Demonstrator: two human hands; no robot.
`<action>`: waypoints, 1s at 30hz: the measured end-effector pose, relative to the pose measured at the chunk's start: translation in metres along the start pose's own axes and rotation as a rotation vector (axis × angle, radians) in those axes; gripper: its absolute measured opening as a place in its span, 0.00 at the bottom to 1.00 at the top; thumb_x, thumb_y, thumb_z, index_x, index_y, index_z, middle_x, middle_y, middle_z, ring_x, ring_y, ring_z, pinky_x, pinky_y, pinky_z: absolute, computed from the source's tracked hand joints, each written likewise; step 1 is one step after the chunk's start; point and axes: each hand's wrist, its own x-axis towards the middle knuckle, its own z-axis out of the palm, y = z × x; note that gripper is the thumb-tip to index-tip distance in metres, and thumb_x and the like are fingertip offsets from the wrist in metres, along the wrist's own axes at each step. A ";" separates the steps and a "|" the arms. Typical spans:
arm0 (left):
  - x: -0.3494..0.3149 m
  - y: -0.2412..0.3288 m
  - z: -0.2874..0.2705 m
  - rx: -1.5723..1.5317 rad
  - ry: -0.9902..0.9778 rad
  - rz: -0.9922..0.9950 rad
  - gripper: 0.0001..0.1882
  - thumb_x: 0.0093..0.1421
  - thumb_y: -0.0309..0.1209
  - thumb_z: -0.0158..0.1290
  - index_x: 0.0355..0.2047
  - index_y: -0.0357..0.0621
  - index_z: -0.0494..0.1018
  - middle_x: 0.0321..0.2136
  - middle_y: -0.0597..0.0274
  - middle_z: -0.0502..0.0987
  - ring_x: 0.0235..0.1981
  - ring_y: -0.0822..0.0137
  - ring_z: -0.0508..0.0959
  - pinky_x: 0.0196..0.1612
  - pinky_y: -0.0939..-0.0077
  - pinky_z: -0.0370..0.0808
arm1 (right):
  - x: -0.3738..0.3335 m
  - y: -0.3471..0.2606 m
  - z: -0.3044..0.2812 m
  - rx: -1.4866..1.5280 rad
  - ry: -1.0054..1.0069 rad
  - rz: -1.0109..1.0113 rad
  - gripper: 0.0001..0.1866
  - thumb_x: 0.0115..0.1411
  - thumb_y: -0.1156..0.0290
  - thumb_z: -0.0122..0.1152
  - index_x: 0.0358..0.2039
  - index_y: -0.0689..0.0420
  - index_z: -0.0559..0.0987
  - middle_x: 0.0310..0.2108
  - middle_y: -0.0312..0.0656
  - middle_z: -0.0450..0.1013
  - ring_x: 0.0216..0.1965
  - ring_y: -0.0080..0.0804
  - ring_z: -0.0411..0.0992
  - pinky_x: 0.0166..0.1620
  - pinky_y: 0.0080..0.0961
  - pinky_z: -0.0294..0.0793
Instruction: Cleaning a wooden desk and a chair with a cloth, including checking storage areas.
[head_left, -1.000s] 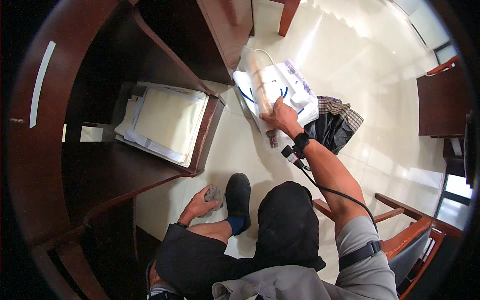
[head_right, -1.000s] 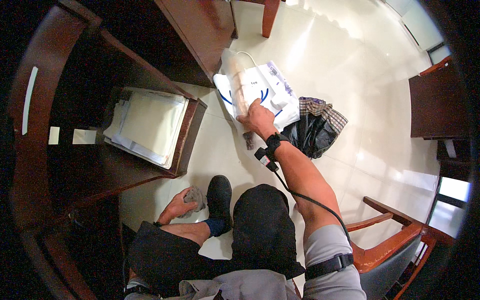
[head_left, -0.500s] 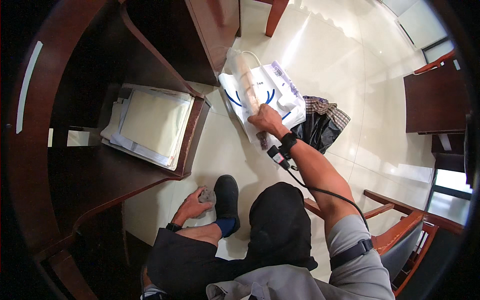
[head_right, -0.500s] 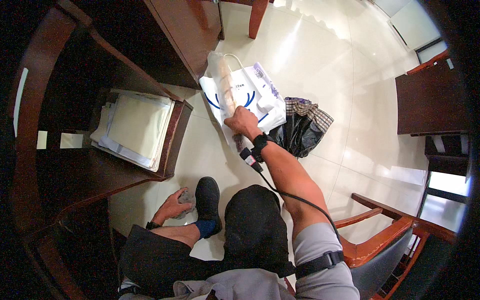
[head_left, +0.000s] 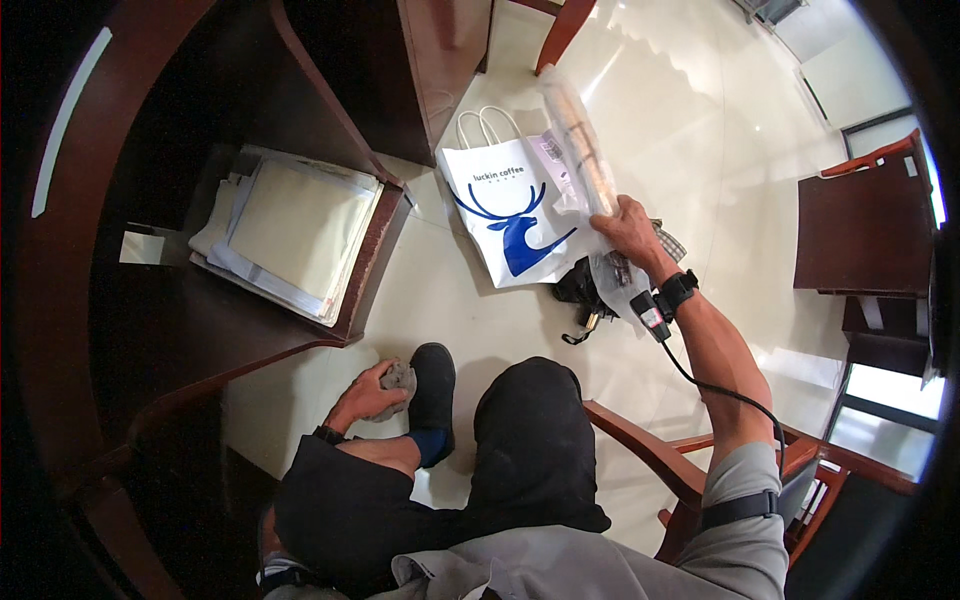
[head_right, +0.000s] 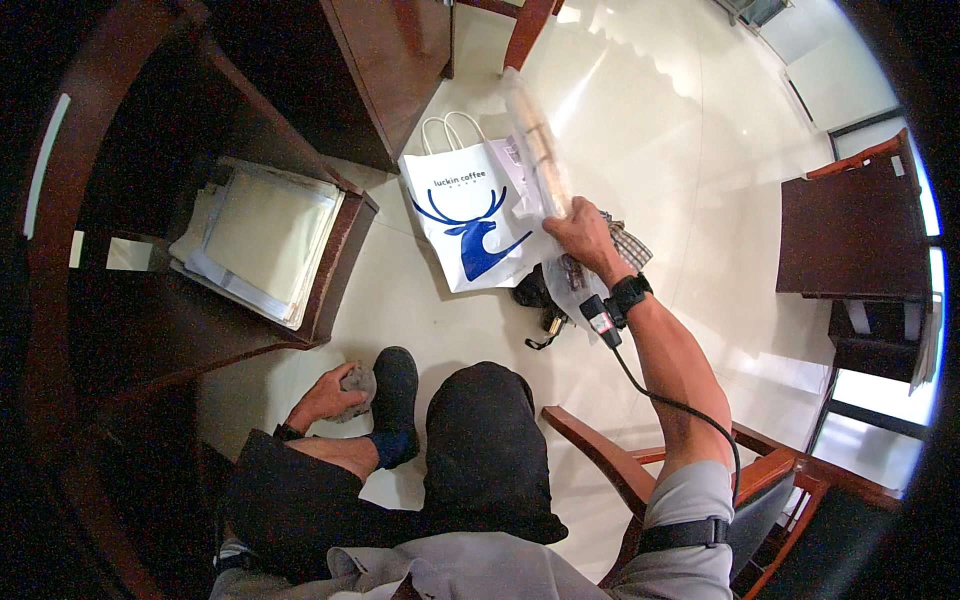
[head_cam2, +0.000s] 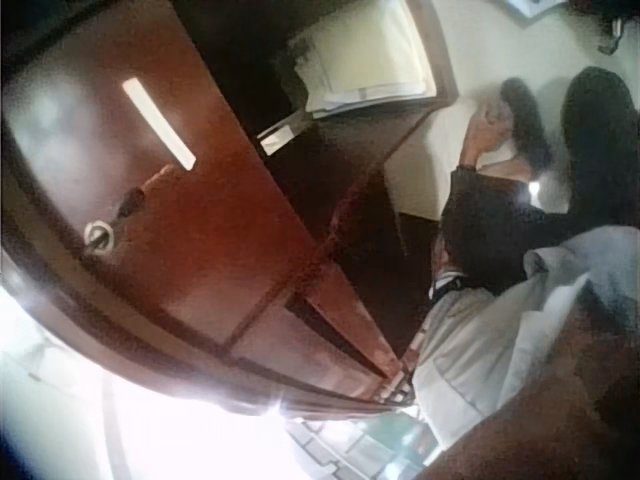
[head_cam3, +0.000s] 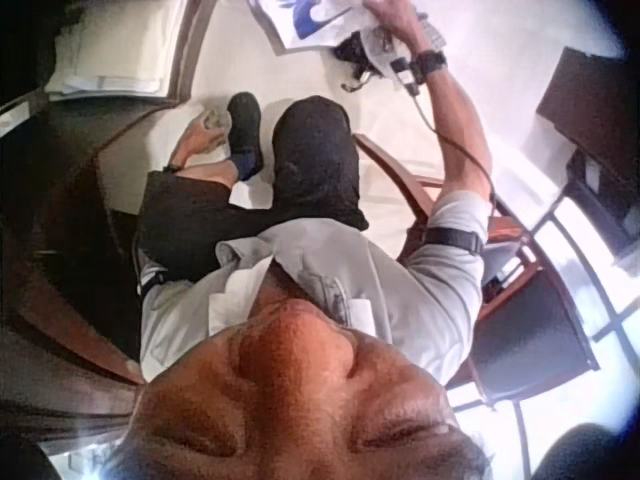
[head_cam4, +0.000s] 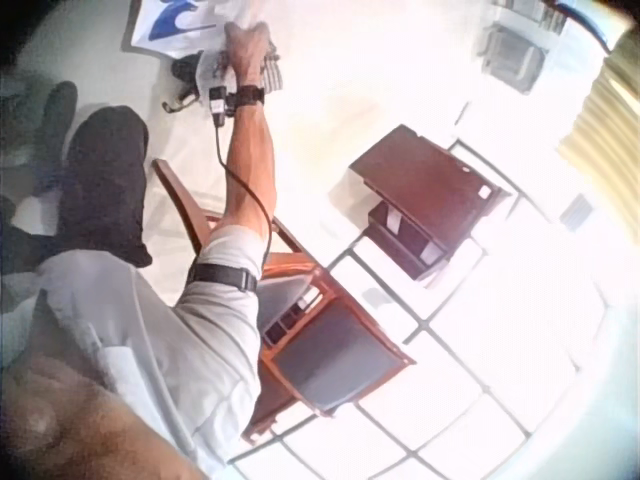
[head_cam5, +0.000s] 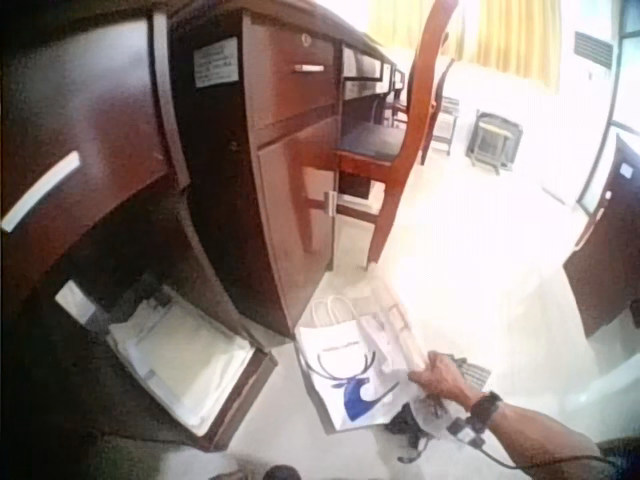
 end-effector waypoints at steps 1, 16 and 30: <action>0.002 0.003 -0.003 -0.004 0.003 0.002 0.42 0.48 0.40 0.62 0.63 0.43 0.63 0.52 0.45 0.75 0.53 0.56 0.76 0.57 0.66 0.71 | 0.000 0.005 0.000 0.104 0.009 0.072 0.28 0.48 0.57 0.64 0.36 0.73 0.75 0.28 0.57 0.76 0.30 0.44 0.76 0.35 0.36 0.75; 0.023 0.021 -0.011 0.007 0.000 0.065 0.40 0.47 0.40 0.62 0.62 0.45 0.66 0.53 0.48 0.75 0.53 0.56 0.76 0.57 0.66 0.71 | -0.018 0.092 0.044 -0.053 0.022 0.167 0.25 0.50 0.57 0.61 0.34 0.72 0.78 0.29 0.58 0.78 0.31 0.50 0.79 0.36 0.41 0.77; 0.022 0.017 0.005 0.063 -0.006 0.048 0.38 0.47 0.42 0.61 0.59 0.46 0.68 0.51 0.47 0.76 0.52 0.55 0.76 0.56 0.64 0.71 | -0.022 0.036 0.042 -0.502 -0.055 0.032 0.24 0.51 0.51 0.66 0.35 0.63 0.80 0.33 0.57 0.78 0.37 0.55 0.77 0.42 0.46 0.77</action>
